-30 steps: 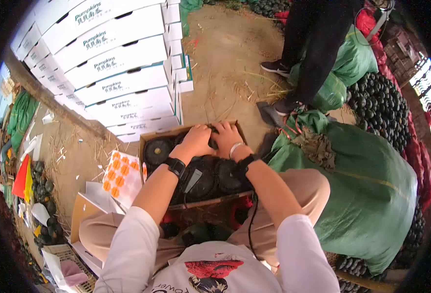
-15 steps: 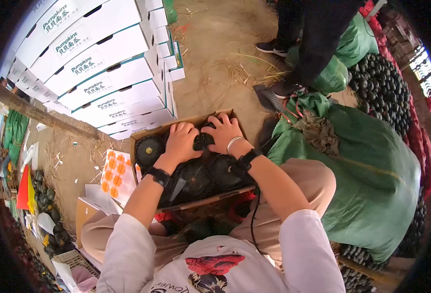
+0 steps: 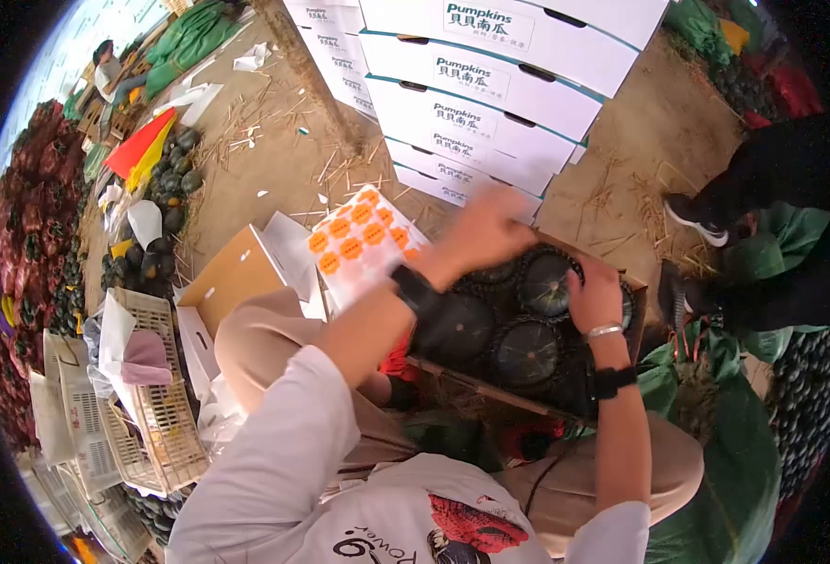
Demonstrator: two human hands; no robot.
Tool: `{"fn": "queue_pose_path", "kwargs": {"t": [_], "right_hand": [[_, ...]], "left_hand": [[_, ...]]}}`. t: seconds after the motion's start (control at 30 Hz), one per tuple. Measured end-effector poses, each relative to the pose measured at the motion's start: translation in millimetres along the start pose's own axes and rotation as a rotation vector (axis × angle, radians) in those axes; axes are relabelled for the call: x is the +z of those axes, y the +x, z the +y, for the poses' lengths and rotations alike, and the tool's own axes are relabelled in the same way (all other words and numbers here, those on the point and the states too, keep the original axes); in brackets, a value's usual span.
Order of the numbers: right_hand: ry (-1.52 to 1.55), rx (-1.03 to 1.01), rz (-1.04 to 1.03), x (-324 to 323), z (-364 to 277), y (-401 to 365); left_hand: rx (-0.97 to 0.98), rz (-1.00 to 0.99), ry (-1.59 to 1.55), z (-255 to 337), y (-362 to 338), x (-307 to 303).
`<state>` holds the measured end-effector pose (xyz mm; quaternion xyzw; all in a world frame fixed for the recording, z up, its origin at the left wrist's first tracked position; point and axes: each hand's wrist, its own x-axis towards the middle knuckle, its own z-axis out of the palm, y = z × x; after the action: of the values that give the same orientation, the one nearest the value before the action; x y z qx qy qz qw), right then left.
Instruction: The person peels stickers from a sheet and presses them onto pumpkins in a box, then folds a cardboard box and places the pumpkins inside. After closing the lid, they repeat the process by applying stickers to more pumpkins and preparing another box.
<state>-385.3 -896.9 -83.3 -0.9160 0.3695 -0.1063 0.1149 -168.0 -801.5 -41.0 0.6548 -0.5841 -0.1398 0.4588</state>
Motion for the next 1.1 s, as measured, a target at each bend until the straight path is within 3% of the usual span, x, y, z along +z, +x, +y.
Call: {"fn": "queue_pose_path", "kwargs": {"t": [0.03,0.07,0.1,0.13,0.17,0.2,0.23,0.3,0.37,0.4,0.5,0.6,0.63,0.7,0.77,0.83,0.9,1.03,1.1], "right_hand": [[0.028,-0.009,-0.004,5.7,-11.8,3.9],[-0.033,0.031,-0.009,10.1,-21.4,4.5],[-0.094,0.068,-0.012,14.4,-31.0,4.9],[-0.154,0.106,-0.014,19.4,-38.9,4.6],[-0.215,0.144,-0.017,24.3,-43.0,5.3],[-0.254,0.106,-0.010,30.2,-37.0,3.5],[-0.248,0.107,-0.025,31.0,-36.4,3.1],[-0.237,0.110,-0.044,27.4,-36.7,9.2],[-0.240,0.112,-0.073,25.0,-37.8,11.3],[-0.226,0.133,-0.112,20.9,-40.1,13.6],[-0.234,0.100,-0.148,18.6,-39.3,6.2],[-0.140,0.075,-0.216,-2.3,-54.0,0.6],[-0.089,0.080,-0.267,-10.1,-61.7,-7.7],[0.070,-0.045,-0.181,-15.9,-85.6,-18.1],[0.370,-0.106,-0.167,-25.4,-127.1,-21.9],[0.430,-0.270,-0.054,-22.7,-163.9,-25.1],[0.560,-0.338,-0.043,-24.8,-198.6,-25.8],[0.747,-0.371,0.206,-32.4,-254.4,-36.0],[0.815,-0.388,0.225,-37.9,-271.2,-51.8]], "left_hand": [[0.035,0.299,0.110,-63.6,-5.0,-8.3],[-0.356,0.203,0.112,-124.3,-0.5,-38.2],[-0.440,0.243,0.100,-196.5,-18.8,-66.5],[-0.521,0.480,0.350,-230.7,-52.9,-88.6],[-0.784,0.268,0.528,-304.1,-96.5,-106.0],[-1.105,0.215,0.325,-289.8,-123.7,-121.5],[-0.769,-0.124,0.625,-358.1,-174.9,-119.1],[-1.149,0.024,0.220,-354.0,-224.2,-87.5],[-1.502,-0.025,0.583,-269.9,-205.6,-73.8],[-1.514,-0.038,0.724,-277.0,-210.7,-66.4],[-1.269,-0.489,0.655,-341.9,-239.9,-71.1],[-0.842,-0.017,0.823,-380.1,-270.1,-66.1],[-0.831,-0.136,0.860,-367.9,-262.4,-79.8],[-0.792,-0.363,0.933,-333.4,-211.9,-120.2],[-0.812,-0.043,0.723,-331.7,-182.2,-137.3],[-0.869,0.173,0.086,-260.6,-145.6,-164.9],[-0.747,0.151,-0.077,-118.4,-118.1,-198.7],[-0.563,-0.065,0.122,22.3,-146.1,-206.8],[-0.441,-0.071,-0.023,56.2,-170.9,-193.6]]}}
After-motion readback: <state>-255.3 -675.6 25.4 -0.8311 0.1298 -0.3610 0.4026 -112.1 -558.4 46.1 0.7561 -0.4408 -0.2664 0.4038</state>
